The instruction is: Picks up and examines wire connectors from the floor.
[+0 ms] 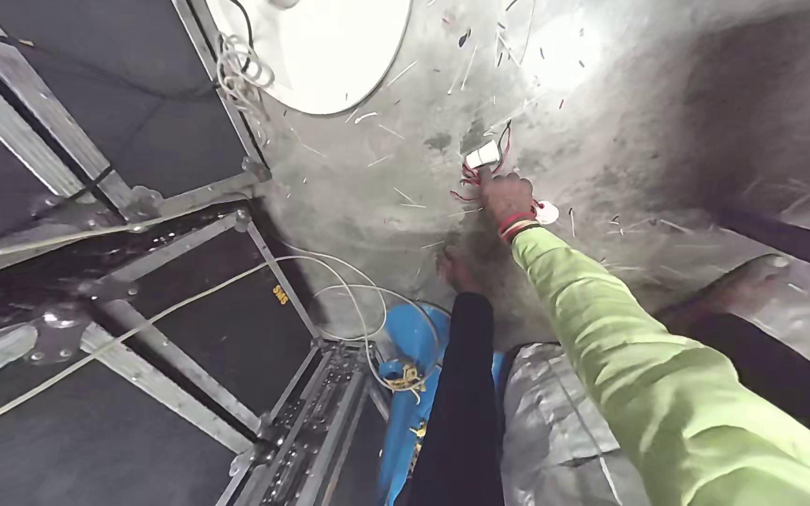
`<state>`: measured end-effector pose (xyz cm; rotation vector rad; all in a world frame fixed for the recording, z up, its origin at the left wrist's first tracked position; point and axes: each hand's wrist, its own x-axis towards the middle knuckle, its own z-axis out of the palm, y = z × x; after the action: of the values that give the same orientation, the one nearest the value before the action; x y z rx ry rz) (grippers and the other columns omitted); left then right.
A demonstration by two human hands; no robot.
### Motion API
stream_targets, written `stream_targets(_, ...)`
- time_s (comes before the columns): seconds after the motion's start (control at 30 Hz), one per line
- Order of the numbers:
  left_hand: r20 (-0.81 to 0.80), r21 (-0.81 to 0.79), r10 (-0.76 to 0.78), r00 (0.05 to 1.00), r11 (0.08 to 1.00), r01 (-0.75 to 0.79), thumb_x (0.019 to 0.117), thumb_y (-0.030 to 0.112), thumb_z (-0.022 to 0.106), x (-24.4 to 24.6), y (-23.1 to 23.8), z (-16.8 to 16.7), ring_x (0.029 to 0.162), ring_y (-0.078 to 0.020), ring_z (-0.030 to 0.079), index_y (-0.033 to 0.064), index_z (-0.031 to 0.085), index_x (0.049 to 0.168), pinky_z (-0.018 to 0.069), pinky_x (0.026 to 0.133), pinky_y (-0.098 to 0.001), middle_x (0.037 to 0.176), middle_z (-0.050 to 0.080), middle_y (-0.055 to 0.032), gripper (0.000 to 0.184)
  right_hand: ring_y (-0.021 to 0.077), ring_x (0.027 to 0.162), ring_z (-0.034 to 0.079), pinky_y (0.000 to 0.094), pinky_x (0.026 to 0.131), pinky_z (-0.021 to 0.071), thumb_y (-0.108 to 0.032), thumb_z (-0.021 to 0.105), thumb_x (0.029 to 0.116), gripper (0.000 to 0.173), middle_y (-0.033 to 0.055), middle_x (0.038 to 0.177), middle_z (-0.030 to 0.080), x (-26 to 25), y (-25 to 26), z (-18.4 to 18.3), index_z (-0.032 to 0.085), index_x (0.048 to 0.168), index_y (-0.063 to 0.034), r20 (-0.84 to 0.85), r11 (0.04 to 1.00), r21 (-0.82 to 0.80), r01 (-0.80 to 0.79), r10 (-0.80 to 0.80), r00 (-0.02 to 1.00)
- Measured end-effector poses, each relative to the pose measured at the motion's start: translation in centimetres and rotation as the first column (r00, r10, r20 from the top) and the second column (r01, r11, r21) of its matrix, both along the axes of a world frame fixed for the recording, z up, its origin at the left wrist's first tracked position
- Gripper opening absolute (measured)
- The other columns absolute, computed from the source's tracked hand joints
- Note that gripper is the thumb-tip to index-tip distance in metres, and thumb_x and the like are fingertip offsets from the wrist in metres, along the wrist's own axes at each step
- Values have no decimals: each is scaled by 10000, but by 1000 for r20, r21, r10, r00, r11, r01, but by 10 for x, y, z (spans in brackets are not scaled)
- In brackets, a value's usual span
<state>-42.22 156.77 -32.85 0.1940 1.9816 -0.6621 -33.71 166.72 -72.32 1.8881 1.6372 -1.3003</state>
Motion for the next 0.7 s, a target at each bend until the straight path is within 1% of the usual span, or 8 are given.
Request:
stream_targets(0.07,58,37,6,998,999,-9,991,5,602,-1,4,-17,1283,-239,570,-163,504,1367,439,1048,-234,1416,563,-282,423,576,1115,614,695,854,493,-89,457,1062,315,362,1154,646,4,8,7,580,1299,77,-22,992,-113,-55,53,998)
stream_targets(0.17,58,118,-89,994,990,81,972,62,658,8,10,-7,1300,-249,580,-157,522,1364,441,1064,-244,1401,587,-274,469,527,1110,643,694,878,501,-136,488,1060,294,318,1163,668,13,1,29,626,1263,25,-154,974,-213,-84,51,987)
stream_targets(0.27,18,-59,-126,992,990,126,941,209,746,8,1,39,1425,-286,480,-96,462,1464,367,1179,-347,1507,508,-243,668,428,907,698,635,788,550,-226,578,1040,252,247,961,698,25,-36,87,671,1120,-6,-350,965,-196,177,-237,906)
stream_targets(0.33,-26,179,-210,977,961,211,876,341,815,-15,-71,41,1403,-346,502,-66,493,1459,395,1181,-461,1491,518,-258,781,304,795,659,532,751,549,-242,622,1031,263,181,883,680,39,-51,139,693,1054,10,-481,858,-373,353,-504,718)
stream_targets(0.4,-128,534,-310,942,779,329,874,371,775,-26,-133,28,1369,-421,522,-90,517,1425,425,1151,-540,1454,533,-302,763,126,702,579,336,671,521,-192,611,1024,233,63,843,638,50,-56,213,678,1115,12,-468,702,-577,418,-704,534)
stream_targets(0.5,-257,764,-331,908,506,400,912,302,674,-2,-141,35,1383,-479,496,-153,507,1406,383,1177,-563,1449,532,-332,692,68,626,538,269,591,489,-161,597,1020,212,8,796,615,68,-79,327,652,1149,-2,-371,573,-718,394,-795,481)
stream_targets(0.6,8,738,-212,977,660,137,964,172,634,35,-82,91,1452,-430,429,-112,501,1447,315,1220,-532,1525,481,-291,576,62,591,552,264,554,492,-162,646,985,170,-9,759,644,83,-104,404,715,1071,-32,-421,655,-705,271,-694,584)
stream_targets(0.7,247,769,-54,967,618,-162,981,133,578,58,-99,98,1256,-272,624,-55,616,1356,493,1102,-409,1347,641,-219,421,81,548,543,274,494,469,-188,721,932,177,6,736,670,102,-135,440,757,1042,-54,-428,675,-684,277,-679,597)
